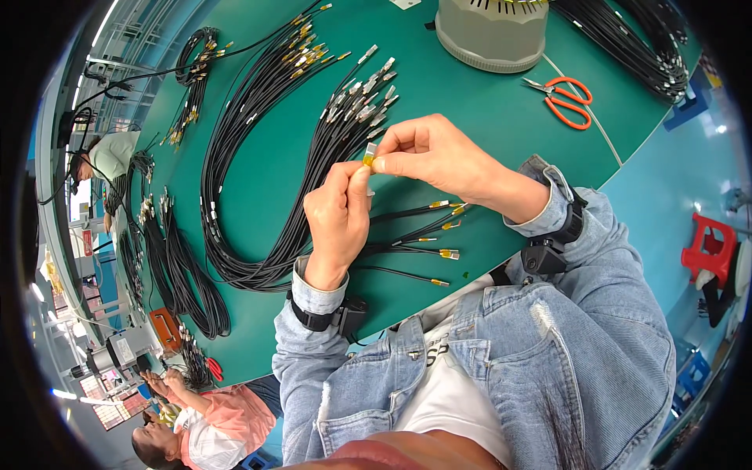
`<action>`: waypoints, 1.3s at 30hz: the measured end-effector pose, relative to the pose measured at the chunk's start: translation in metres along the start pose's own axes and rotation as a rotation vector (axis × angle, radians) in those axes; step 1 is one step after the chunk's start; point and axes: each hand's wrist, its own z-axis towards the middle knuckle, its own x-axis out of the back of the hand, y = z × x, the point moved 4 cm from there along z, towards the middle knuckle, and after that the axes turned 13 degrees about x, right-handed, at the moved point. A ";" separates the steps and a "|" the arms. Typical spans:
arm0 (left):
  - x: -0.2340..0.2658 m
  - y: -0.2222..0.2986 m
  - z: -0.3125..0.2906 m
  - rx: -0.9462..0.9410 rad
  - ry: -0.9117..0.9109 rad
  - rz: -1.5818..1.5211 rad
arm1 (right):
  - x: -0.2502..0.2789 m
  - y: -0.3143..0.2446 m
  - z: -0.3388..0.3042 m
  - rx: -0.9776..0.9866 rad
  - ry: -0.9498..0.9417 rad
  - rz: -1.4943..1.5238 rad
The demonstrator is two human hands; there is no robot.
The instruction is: The person picks up a cable, peels a yellow tape from its end by hand, and places it on the table. They then reach for a small component from a rotating dispenser and attach it to the cable end.
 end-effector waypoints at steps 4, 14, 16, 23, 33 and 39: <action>0.003 0.008 0.002 -0.142 0.025 0.037 | 0.003 0.001 0.002 0.042 -0.013 -0.006; 0.004 0.004 0.001 -0.064 -0.048 0.055 | 0.000 -0.005 0.005 0.182 -0.092 -0.112; 0.004 0.002 0.002 -0.058 -0.079 0.015 | 0.000 -0.005 0.004 0.176 -0.091 -0.097; 0.005 -0.001 0.004 -0.045 -0.210 -0.073 | 0.000 -0.002 0.003 0.060 -0.077 -0.072; 0.003 -0.005 0.002 0.345 -0.655 -0.672 | -0.007 -0.007 0.003 0.219 -0.092 -0.053; -0.004 -0.016 0.005 0.527 -0.815 -0.857 | -0.004 -0.003 0.003 0.223 -0.054 -0.076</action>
